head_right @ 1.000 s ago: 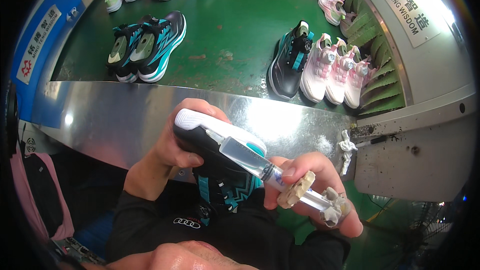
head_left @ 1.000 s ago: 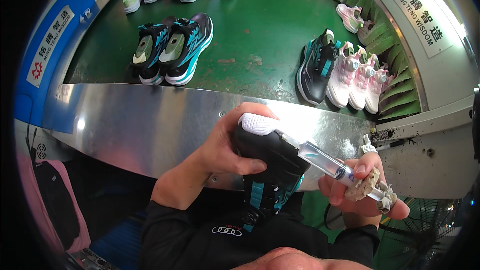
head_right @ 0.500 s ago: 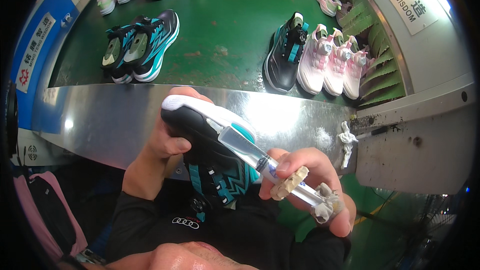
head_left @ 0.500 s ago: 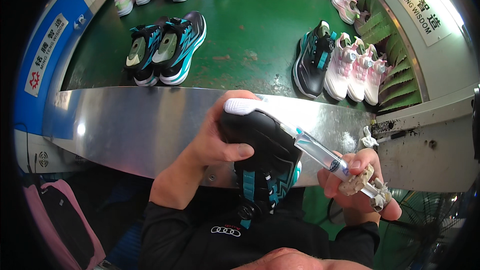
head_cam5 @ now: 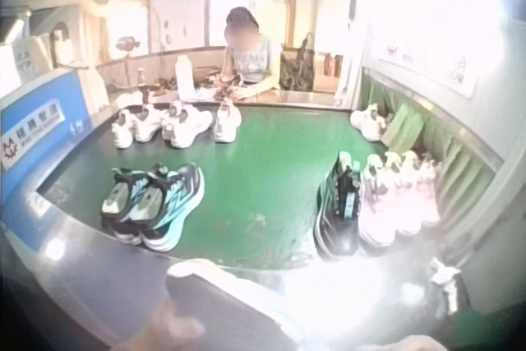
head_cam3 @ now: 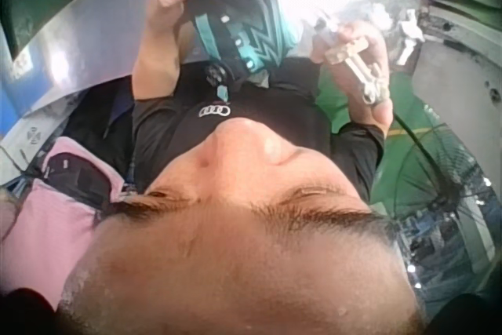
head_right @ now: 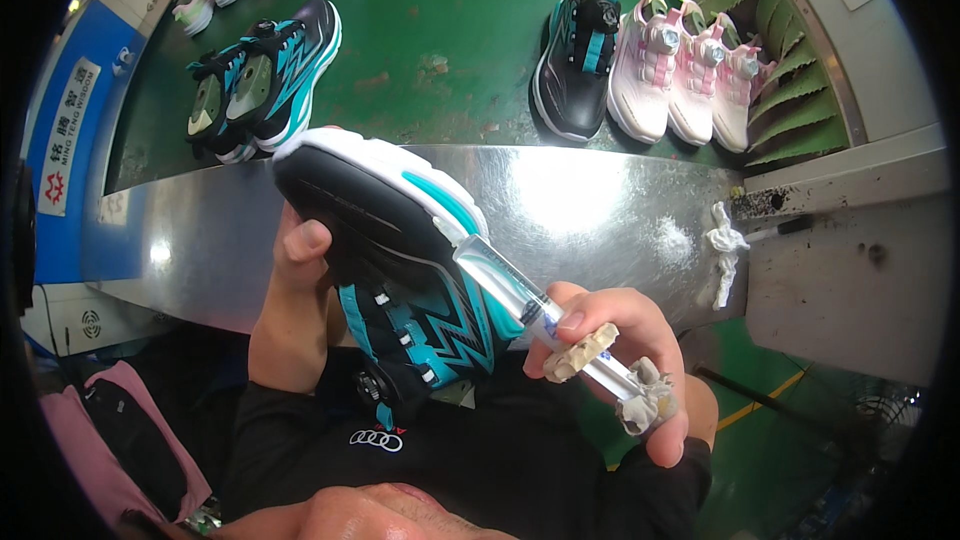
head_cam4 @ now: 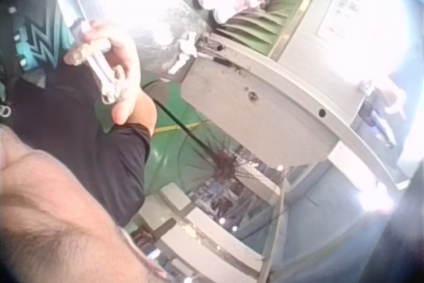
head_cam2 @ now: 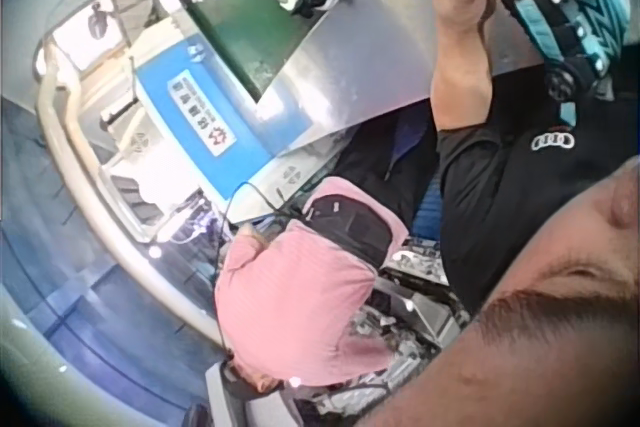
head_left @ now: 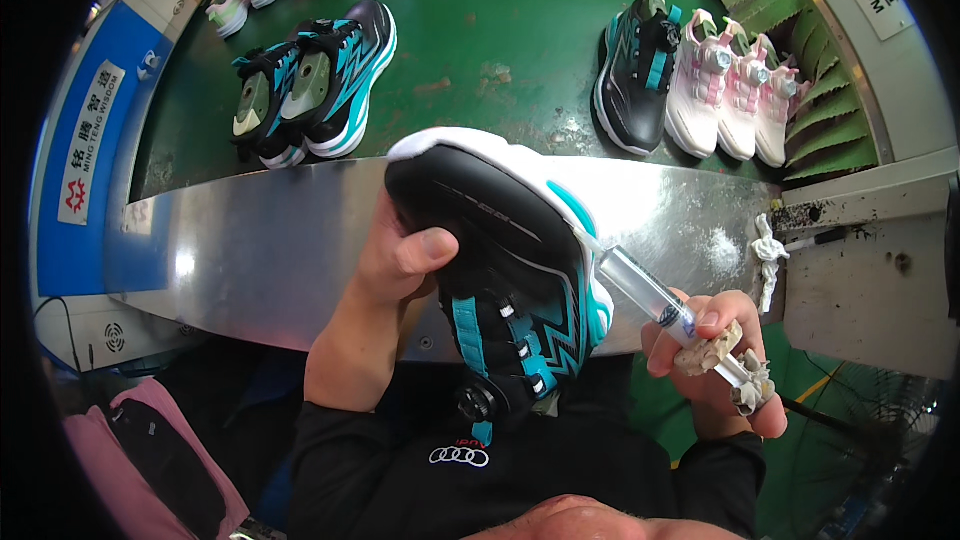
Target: The person takes shoes one at a time from a conveyor belt, applies liquid along their sole seams using a syringe, and places the shoes back onto the conveyor belt.
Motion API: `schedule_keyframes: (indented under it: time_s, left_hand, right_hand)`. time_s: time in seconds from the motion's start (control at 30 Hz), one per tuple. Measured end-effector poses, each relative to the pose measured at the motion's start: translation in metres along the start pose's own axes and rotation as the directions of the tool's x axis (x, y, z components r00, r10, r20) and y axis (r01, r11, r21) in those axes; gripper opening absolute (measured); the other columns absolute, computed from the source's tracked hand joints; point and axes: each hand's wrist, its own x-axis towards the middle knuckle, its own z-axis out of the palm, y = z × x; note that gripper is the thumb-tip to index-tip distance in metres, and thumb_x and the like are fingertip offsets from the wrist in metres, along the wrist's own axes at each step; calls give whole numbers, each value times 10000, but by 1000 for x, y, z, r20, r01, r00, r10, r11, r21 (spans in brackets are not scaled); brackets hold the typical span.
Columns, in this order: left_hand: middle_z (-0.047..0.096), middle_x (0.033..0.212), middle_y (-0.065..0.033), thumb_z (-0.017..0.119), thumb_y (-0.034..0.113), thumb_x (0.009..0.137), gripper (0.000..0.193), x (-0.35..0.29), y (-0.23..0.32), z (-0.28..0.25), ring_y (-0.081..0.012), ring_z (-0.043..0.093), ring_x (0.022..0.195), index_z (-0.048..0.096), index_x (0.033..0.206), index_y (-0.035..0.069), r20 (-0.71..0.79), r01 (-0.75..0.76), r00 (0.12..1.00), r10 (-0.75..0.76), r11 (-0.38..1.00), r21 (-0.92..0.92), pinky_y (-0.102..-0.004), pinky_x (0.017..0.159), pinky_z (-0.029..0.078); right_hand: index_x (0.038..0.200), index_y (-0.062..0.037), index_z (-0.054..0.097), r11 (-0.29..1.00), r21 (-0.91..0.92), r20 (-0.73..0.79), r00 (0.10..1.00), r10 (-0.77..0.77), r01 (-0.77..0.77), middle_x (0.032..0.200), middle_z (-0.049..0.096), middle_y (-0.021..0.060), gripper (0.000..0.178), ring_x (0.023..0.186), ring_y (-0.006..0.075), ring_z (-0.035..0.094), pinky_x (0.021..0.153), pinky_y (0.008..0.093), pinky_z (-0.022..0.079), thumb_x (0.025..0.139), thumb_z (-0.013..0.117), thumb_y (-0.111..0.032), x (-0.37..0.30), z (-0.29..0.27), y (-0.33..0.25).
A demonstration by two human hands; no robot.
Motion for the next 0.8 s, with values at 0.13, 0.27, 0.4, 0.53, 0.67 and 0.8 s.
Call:
schedule_keyframes:
  time_s: [0.13, 0.27, 0.4, 0.53, 0.67, 0.8]
  left_hand:
    - [555, 1193, -159, 695, 238, 713, 696, 3, -9, -8, -272, 567, 1082, 410, 1295, -16, 7, -57, 998, 58, 989, -134, -389, 935, 459]
    - [555, 1195, -164, 681, 249, 727, 681, 8, -10, -13, -276, 568, 1081, 413, 1293, -18, 1, -9, 1000, 9, 984, -177, -393, 935, 462]
    - [554, 1196, -170, 667, 260, 741, 667, 10, -13, -17, -281, 570, 1080, 416, 1291, -20, -28, 30, 999, -37, 975, -222, -397, 935, 464]
    - [554, 1198, -176, 653, 271, 755, 653, 7, -15, -26, -286, 571, 1078, 419, 1290, -22, -56, 62, 995, -81, 957, -282, -401, 935, 466]
    - [551, 1207, -196, 600, 302, 800, 618, 5, -21, -41, -309, 571, 1076, 422, 1290, -30, -1, 115, 992, -127, 899, -422, -428, 943, 463]
    - [549, 1219, -193, 589, 298, 817, 590, 12, -22, -44, -318, 560, 1090, 436, 1278, -37, 36, 125, 992, -125, 832, -541, -445, 954, 450]
  right_hand:
    - [1221, 76, 411, 1000, 28, 5, 1000, -5, 4, 998, 528, 178, 934, 942, 237, 543, 771, 297, 438, 637, 780, -553, -5, -9, 8]
    - [1231, 83, 402, 998, 66, -13, 1000, 6, -5, 1009, 516, 181, 964, 945, 244, 548, 794, 292, 436, 613, 802, -539, -10, -15, 16]
    - [1232, 84, 401, 995, 96, -14, 1000, 4, -3, 1017, 516, 173, 959, 956, 230, 546, 814, 291, 430, 611, 811, -522, -17, -17, 20]
    - [1230, 85, 406, 992, 118, -50, 998, 42, -35, 1024, 521, 164, 951, 958, 217, 543, 816, 293, 428, 612, 815, -512, -25, -17, 24]
    - [1237, 84, 410, 993, 97, -54, 996, 65, -60, 1029, 524, 164, 951, 945, 214, 543, 805, 288, 421, 613, 816, -508, -34, -19, 26]
    - [1244, 84, 413, 993, 81, -27, 996, 87, -84, 1028, 517, 162, 948, 936, 219, 547, 798, 286, 421, 615, 818, -499, -43, -18, 24]
